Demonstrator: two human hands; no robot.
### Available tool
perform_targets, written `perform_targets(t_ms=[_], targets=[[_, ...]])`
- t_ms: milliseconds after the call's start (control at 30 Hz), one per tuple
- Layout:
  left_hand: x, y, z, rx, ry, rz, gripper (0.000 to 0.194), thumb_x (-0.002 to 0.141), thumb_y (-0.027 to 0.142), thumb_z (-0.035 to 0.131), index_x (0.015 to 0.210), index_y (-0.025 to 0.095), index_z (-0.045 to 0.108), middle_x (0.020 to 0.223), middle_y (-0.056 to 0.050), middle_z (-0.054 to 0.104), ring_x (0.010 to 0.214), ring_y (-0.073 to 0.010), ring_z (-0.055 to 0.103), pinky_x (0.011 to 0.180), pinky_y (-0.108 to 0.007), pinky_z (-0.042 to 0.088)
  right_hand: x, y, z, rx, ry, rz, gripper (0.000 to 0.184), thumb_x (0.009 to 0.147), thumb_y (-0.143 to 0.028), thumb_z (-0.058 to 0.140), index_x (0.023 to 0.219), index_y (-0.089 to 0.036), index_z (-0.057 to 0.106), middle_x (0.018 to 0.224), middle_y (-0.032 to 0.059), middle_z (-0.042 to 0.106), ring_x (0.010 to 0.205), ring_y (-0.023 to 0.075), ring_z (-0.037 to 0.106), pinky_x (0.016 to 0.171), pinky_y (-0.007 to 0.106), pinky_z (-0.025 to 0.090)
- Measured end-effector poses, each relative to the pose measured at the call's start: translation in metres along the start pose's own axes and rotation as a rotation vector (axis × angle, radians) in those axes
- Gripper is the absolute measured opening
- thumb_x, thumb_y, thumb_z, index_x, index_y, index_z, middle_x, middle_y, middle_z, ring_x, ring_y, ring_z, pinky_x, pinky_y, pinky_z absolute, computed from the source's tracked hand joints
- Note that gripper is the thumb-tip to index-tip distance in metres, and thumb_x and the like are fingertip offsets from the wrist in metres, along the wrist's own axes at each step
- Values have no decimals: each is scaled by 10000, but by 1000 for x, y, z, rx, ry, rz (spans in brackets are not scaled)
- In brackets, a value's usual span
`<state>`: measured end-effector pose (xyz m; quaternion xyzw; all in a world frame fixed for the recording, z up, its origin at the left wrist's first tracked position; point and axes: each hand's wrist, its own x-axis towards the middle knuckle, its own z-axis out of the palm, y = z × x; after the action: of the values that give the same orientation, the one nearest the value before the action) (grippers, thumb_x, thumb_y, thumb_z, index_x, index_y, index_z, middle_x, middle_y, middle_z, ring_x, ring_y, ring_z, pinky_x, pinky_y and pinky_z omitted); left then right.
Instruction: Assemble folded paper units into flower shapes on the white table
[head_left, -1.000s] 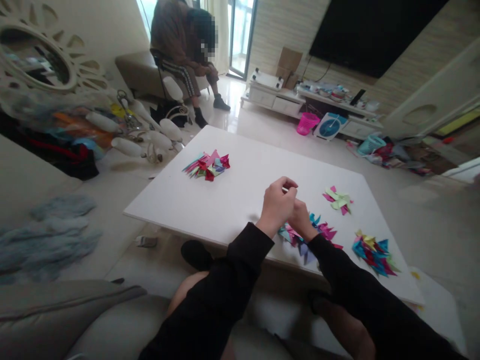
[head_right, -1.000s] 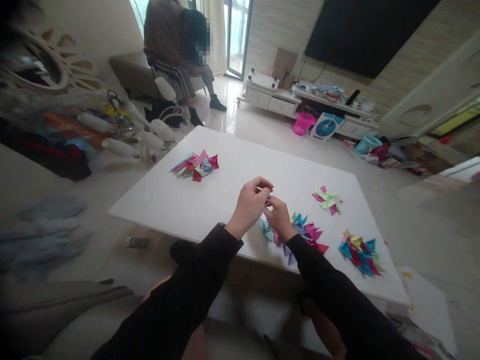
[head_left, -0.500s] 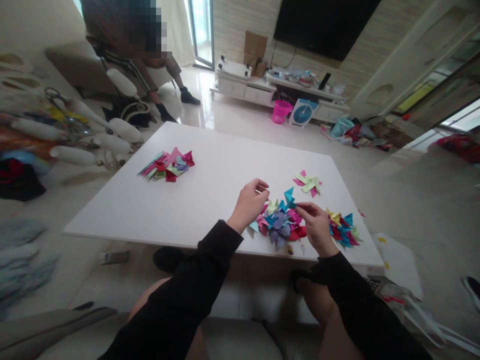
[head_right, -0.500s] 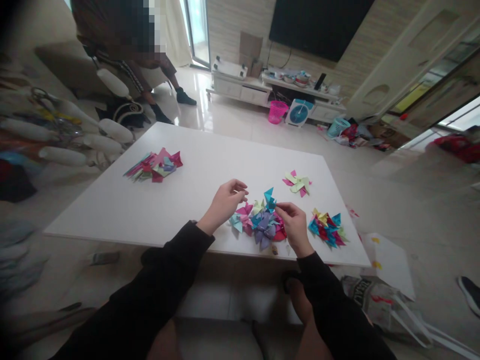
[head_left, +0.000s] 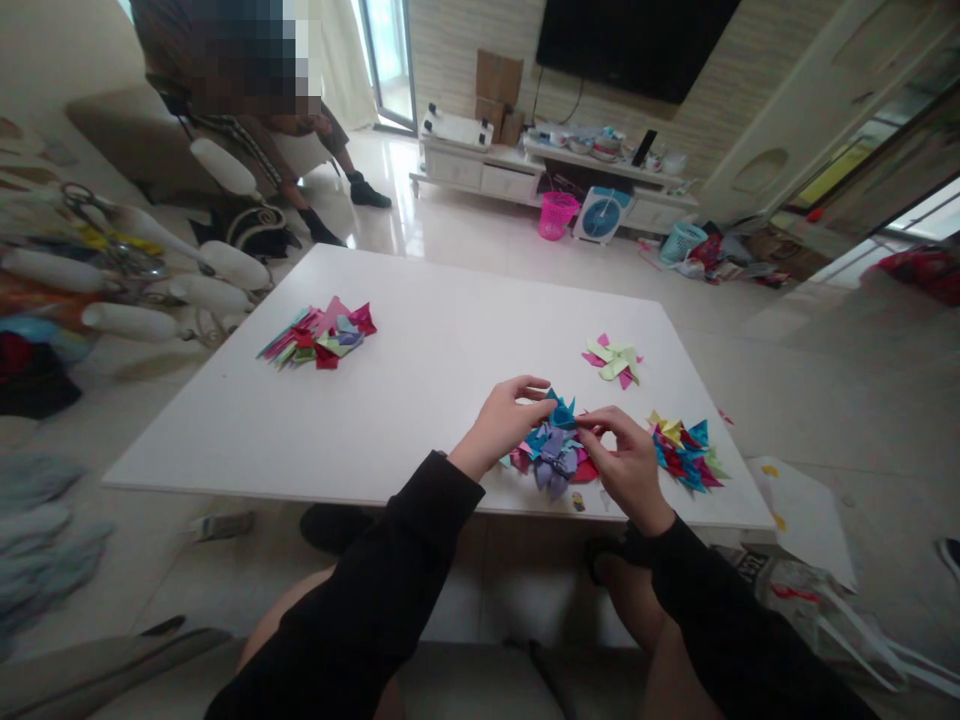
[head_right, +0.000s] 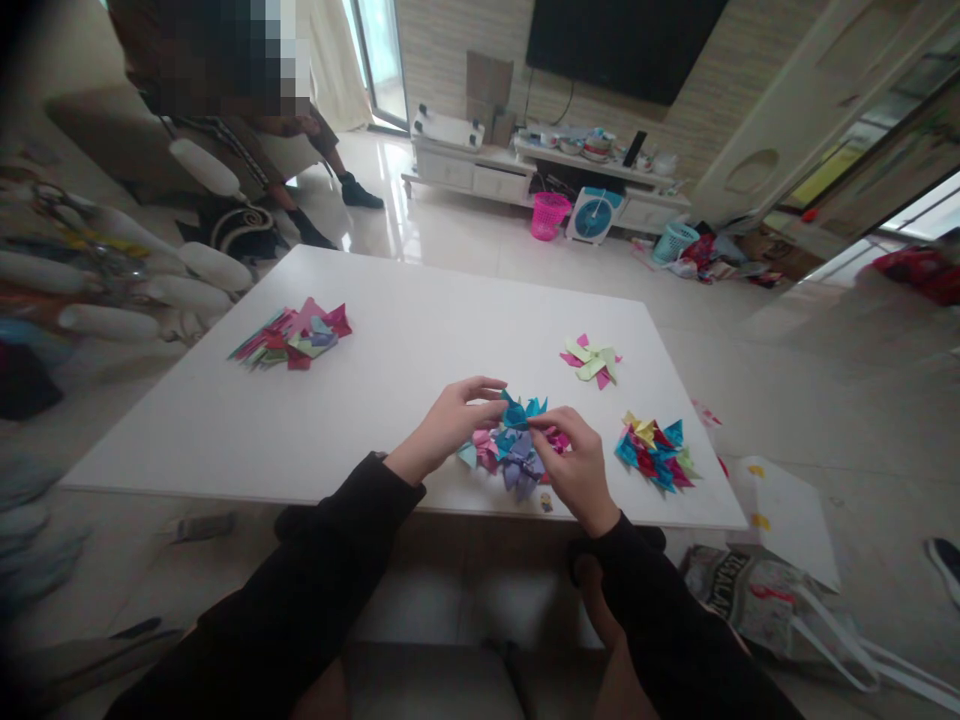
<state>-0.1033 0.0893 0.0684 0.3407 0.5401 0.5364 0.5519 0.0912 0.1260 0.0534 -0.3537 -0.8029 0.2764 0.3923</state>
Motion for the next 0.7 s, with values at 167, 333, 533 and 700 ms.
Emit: perform_targets(t_ms=[167, 333, 533, 700], targets=[[-7, 3, 0, 87, -21, 43, 264, 775, 143, 735, 1038, 118, 733, 920, -59, 692, 664, -96, 634, 622, -216, 503, -1, -6, 0, -37, -24, -71, 107, 922, -224, 645, 986, -252, 726, 909, 45, 687, 835, 202, 642, 741, 354, 520], [-9, 5, -1, 88, -11, 50, 231, 790, 125, 724, 1020, 107, 725, 924, -62, 686, 679, -97, 635, 620, -211, 488, -1, -6, 0, -37, -8, -90, 112, 923, -208, 653, 1004, -248, 720, 913, 39, 677, 835, 191, 635, 747, 342, 508], [-10, 7, -1, 78, 10, 49, 220, 791, 108, 719, 1012, 100, 714, 956, -75, 693, 703, -98, 645, 633, -208, 483, -1, -5, 2, -32, -17, -87, 116, 929, -211, 640, 1006, -245, 718, 917, 40, 676, 831, 189, 635, 740, 342, 514], [-8, 4, -1, 70, 1, 57, 227, 765, 108, 747, 989, 101, 716, 950, -78, 705, 716, -108, 659, 646, -217, 493, 0, -5, 5, -30, -23, -79, 110, 929, -222, 635, 989, -251, 723, 922, 44, 678, 831, 192, 638, 727, 343, 520]])
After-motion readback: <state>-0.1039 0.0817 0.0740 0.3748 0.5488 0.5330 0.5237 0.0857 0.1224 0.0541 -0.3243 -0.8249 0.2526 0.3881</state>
